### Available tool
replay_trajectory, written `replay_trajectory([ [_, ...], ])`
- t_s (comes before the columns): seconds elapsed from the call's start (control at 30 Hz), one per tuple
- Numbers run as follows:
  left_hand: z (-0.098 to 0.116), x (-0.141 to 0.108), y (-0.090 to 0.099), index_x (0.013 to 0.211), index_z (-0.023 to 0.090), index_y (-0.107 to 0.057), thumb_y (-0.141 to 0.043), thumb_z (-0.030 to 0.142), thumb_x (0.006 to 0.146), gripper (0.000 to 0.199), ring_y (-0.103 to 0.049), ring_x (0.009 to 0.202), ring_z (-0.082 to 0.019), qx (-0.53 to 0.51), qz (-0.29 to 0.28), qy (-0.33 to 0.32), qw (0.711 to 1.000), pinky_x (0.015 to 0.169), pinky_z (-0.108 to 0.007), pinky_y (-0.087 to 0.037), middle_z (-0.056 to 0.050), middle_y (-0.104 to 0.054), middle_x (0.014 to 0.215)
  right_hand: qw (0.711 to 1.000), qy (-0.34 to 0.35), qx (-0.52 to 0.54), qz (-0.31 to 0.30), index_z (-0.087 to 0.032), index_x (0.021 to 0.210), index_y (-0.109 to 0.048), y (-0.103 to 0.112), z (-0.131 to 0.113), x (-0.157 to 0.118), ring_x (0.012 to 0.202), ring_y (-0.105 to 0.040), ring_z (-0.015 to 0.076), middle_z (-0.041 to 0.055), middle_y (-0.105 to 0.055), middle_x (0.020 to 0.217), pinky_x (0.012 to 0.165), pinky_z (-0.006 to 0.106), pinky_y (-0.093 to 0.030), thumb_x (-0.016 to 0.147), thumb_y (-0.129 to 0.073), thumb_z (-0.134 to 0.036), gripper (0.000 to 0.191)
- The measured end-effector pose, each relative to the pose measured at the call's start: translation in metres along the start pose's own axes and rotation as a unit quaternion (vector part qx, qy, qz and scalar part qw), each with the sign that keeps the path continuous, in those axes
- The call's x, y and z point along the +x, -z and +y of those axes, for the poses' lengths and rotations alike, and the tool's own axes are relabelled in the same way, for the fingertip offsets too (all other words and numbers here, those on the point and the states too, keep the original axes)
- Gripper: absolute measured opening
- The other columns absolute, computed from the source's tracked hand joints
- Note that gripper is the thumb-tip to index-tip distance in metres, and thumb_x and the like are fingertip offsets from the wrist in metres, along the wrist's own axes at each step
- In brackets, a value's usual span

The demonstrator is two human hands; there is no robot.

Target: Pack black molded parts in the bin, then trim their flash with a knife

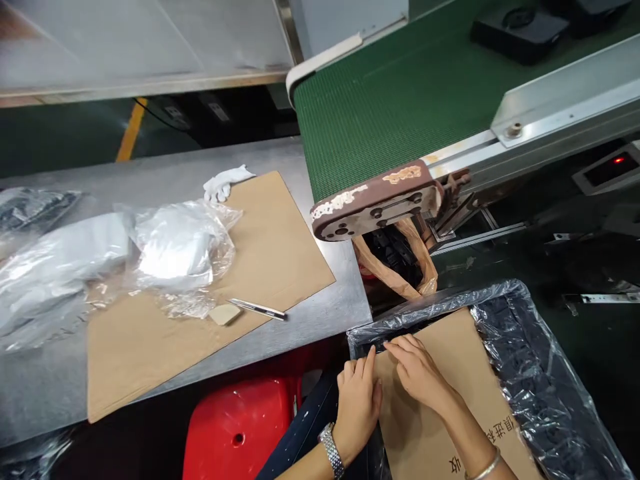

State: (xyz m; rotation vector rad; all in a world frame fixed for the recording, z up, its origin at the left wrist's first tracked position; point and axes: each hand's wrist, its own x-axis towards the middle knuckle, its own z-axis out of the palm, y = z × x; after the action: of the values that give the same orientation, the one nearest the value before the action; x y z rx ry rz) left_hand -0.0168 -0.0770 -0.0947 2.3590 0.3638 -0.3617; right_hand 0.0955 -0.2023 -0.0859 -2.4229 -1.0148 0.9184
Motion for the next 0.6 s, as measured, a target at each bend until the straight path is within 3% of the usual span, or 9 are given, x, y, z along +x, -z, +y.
replay_trajectory([
  [0.07,-0.004,0.003,0.002,0.128,0.016,-0.041,-0.034,0.011,0.085,0.043,-0.051,0.087,-0.024,0.021,-0.018,-0.012,1.0,0.073,-0.041,-0.045,-0.009,-0.059,0.1,0.999,0.008,-0.02,-0.024,-0.017,0.123,-0.049,0.001,0.004,0.006,0.102,-0.046,0.0155,0.0057,-0.057,0.11,0.091,0.027,-0.037,0.084,-0.029,-0.006,0.045],
  [0.17,-0.011,0.002,-0.01,0.123,0.015,-0.045,-0.034,0.005,0.083,0.042,-0.053,0.083,-0.021,0.03,-0.036,-0.034,0.998,0.073,-0.037,-0.046,-0.008,-0.061,0.095,0.995,0.02,-0.055,-0.079,-0.013,0.116,-0.054,-0.006,0.008,0.025,0.099,-0.051,0.0179,0.0085,-0.06,0.108,0.09,0.03,-0.038,0.091,-0.027,-0.016,0.037],
  [0.3,-0.012,-0.009,-0.035,0.107,0.014,-0.056,-0.036,-0.002,0.077,0.039,-0.055,0.098,-0.02,0.037,-0.066,-0.078,0.994,0.082,-0.033,-0.047,-0.01,-0.058,0.115,0.986,0.004,-0.097,-0.138,-0.012,0.092,-0.062,-0.024,0.009,0.051,0.085,-0.059,0.0236,0.013,-0.066,0.089,0.079,0.037,-0.042,0.094,-0.027,-0.03,0.04],
  [0.37,-0.011,-0.013,-0.043,0.111,0.013,-0.054,-0.035,-0.002,0.077,0.042,-0.051,0.108,-0.022,0.045,-0.067,-0.079,0.994,0.087,-0.034,-0.045,-0.012,-0.052,0.124,0.981,-0.019,-0.119,-0.154,-0.011,0.087,-0.063,-0.032,0.007,0.058,0.082,-0.061,0.0251,0.0146,-0.067,0.084,0.076,0.038,-0.042,0.095,-0.025,-0.032,0.044],
  [0.47,-0.007,-0.014,-0.049,0.122,0.009,-0.045,-0.035,-0.001,0.077,0.047,-0.048,0.111,-0.026,0.057,-0.063,-0.068,0.994,0.089,-0.04,-0.044,-0.017,-0.049,0.125,0.974,-0.054,-0.147,-0.163,-0.01,0.093,-0.063,-0.042,0.004,0.061,0.094,-0.059,0.0255,0.0148,-0.066,0.094,0.084,0.042,-0.039,0.095,-0.03,-0.032,0.04],
  [0.6,-0.004,-0.013,-0.052,0.118,0.005,-0.048,-0.038,0.001,0.075,0.044,-0.049,0.107,-0.03,0.072,-0.071,-0.072,0.992,0.087,-0.045,-0.043,-0.021,-0.052,0.117,0.968,-0.097,-0.167,-0.161,-0.014,0.107,-0.058,-0.058,-0.001,0.063,0.113,-0.048,0.0226,0.0086,-0.058,0.114,0.097,0.046,-0.032,0.09,-0.047,-0.033,0.028],
])
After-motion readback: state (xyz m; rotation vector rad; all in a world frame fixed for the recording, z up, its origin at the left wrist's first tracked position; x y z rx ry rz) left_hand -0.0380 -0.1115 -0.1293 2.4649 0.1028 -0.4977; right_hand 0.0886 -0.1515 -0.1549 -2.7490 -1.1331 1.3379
